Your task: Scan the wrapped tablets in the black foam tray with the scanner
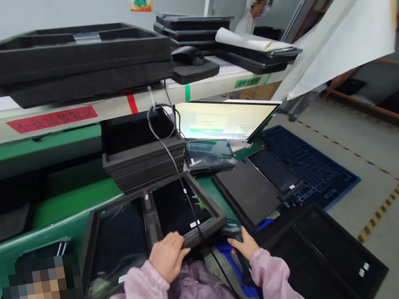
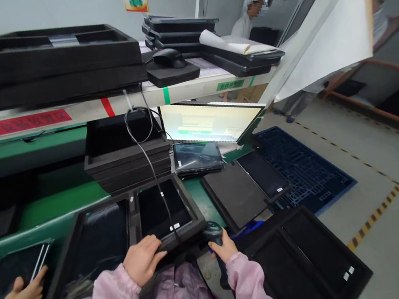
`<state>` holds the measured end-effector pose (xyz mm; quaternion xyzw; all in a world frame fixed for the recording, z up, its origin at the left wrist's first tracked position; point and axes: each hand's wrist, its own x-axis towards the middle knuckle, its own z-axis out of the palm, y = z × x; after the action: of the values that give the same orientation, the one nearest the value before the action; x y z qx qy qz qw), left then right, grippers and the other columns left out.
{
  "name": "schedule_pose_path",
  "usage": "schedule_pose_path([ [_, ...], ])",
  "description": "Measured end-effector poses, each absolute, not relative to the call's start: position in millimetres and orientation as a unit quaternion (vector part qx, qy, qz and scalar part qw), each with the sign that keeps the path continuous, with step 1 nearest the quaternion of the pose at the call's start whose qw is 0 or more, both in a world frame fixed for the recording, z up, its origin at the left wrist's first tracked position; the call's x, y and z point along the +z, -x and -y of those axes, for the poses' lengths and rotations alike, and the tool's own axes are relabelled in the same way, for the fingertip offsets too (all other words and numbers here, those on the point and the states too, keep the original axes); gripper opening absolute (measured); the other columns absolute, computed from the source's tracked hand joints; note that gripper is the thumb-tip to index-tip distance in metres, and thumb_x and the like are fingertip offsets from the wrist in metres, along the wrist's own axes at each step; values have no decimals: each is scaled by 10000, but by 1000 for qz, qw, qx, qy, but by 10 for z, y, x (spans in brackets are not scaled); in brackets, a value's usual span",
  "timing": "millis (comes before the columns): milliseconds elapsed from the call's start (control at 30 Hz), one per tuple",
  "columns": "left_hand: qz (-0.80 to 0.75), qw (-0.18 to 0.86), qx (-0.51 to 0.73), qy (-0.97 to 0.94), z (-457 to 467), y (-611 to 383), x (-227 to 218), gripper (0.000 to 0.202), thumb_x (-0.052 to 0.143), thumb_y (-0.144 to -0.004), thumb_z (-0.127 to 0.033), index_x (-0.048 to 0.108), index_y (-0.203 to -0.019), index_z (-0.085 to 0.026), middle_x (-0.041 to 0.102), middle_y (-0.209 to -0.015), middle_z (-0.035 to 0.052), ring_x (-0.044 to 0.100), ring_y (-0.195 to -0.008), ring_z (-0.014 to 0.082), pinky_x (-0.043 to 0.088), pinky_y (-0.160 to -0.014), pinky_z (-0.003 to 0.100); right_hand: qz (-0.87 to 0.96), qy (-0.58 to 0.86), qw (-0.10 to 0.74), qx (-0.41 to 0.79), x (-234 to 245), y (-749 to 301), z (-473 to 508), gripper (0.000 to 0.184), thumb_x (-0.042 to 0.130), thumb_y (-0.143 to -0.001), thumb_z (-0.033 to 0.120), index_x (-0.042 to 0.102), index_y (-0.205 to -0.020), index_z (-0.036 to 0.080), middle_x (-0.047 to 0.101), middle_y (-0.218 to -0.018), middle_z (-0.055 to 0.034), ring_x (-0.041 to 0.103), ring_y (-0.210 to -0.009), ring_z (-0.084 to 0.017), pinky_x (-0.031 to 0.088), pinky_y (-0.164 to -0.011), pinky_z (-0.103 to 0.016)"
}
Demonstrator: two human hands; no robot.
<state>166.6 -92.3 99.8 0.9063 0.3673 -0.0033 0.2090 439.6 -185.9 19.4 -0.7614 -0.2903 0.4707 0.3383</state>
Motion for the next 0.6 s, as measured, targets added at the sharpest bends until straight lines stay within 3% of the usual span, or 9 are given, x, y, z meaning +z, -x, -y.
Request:
schedule_pose_path([
  [133, -362, 246, -41, -898, 1199, -1776, 320, 274, 303, -872, -292, 537, -935, -163, 587, -1001, 116, 535, -964, 269, 477, -787, 415, 165, 705, 446, 526, 114, -4597, 1964, 433, 589, -658, 395, 497, -981, 121, 610, -631, -41, 610, -570, -173, 486, -568, -301],
  [267, -379, 261, -36, -887, 1224, -1766, 40, 293, 336, -871, -289, 562, -1008, -163, 593, -1044, 113, 534, -996, 244, 477, -847, 383, 132, 663, 463, 573, 74, -4529, 1899, 402, 610, -645, 428, 481, -904, 149, 630, -578, -63, 595, -522, -165, 456, -570, -296],
  [367, -468, 225, 77, -851, 1028, -1433, 101, 405, 246, -899, -357, 540, -1090, -155, 566, -1110, 125, 500, -1060, 211, 404, -963, 357, 147, 628, 451, 617, 13, -4393, 1749, 402, 640, -611, 435, 432, -830, 170, 640, -571, -72, 586, -498, -148, 422, -545, -271],
  [433, -594, 139, 167, -775, 871, -1028, 106, 445, 266, -885, -362, 531, -1096, -74, 541, -1132, 196, 471, -1100, 264, 367, -991, 402, 180, 607, 423, 648, -32, -4329, 1613, 445, 646, -592, 445, 423, -860, 169, 645, -562, -67, 586, -493, -145, 413, -545, -264],
  [533, -781, 40, 185, -595, 695, -330, -57, 571, 335, -837, -410, 413, -1224, 3, 464, -1225, 264, 418, -1152, 378, 338, -977, 504, 226, 600, 358, 679, -71, -4305, 1389, 504, 667, -557, 441, 426, -907, 171, 642, -540, -44, 585, -486, -148, 406, -539, -260],
  [600, -859, 148, 169, -460, 622, 54, -227, 598, 370, -811, -431, 433, -1215, 5, 508, -1196, 264, 464, -1127, 389, 355, -962, 516, 243, 603, 327, 686, -70, -4320, 1252, 511, 689, -530, 420, 438, -904, 180, 628, -514, -18, 580, -470, -159, 403, -516, -264],
])
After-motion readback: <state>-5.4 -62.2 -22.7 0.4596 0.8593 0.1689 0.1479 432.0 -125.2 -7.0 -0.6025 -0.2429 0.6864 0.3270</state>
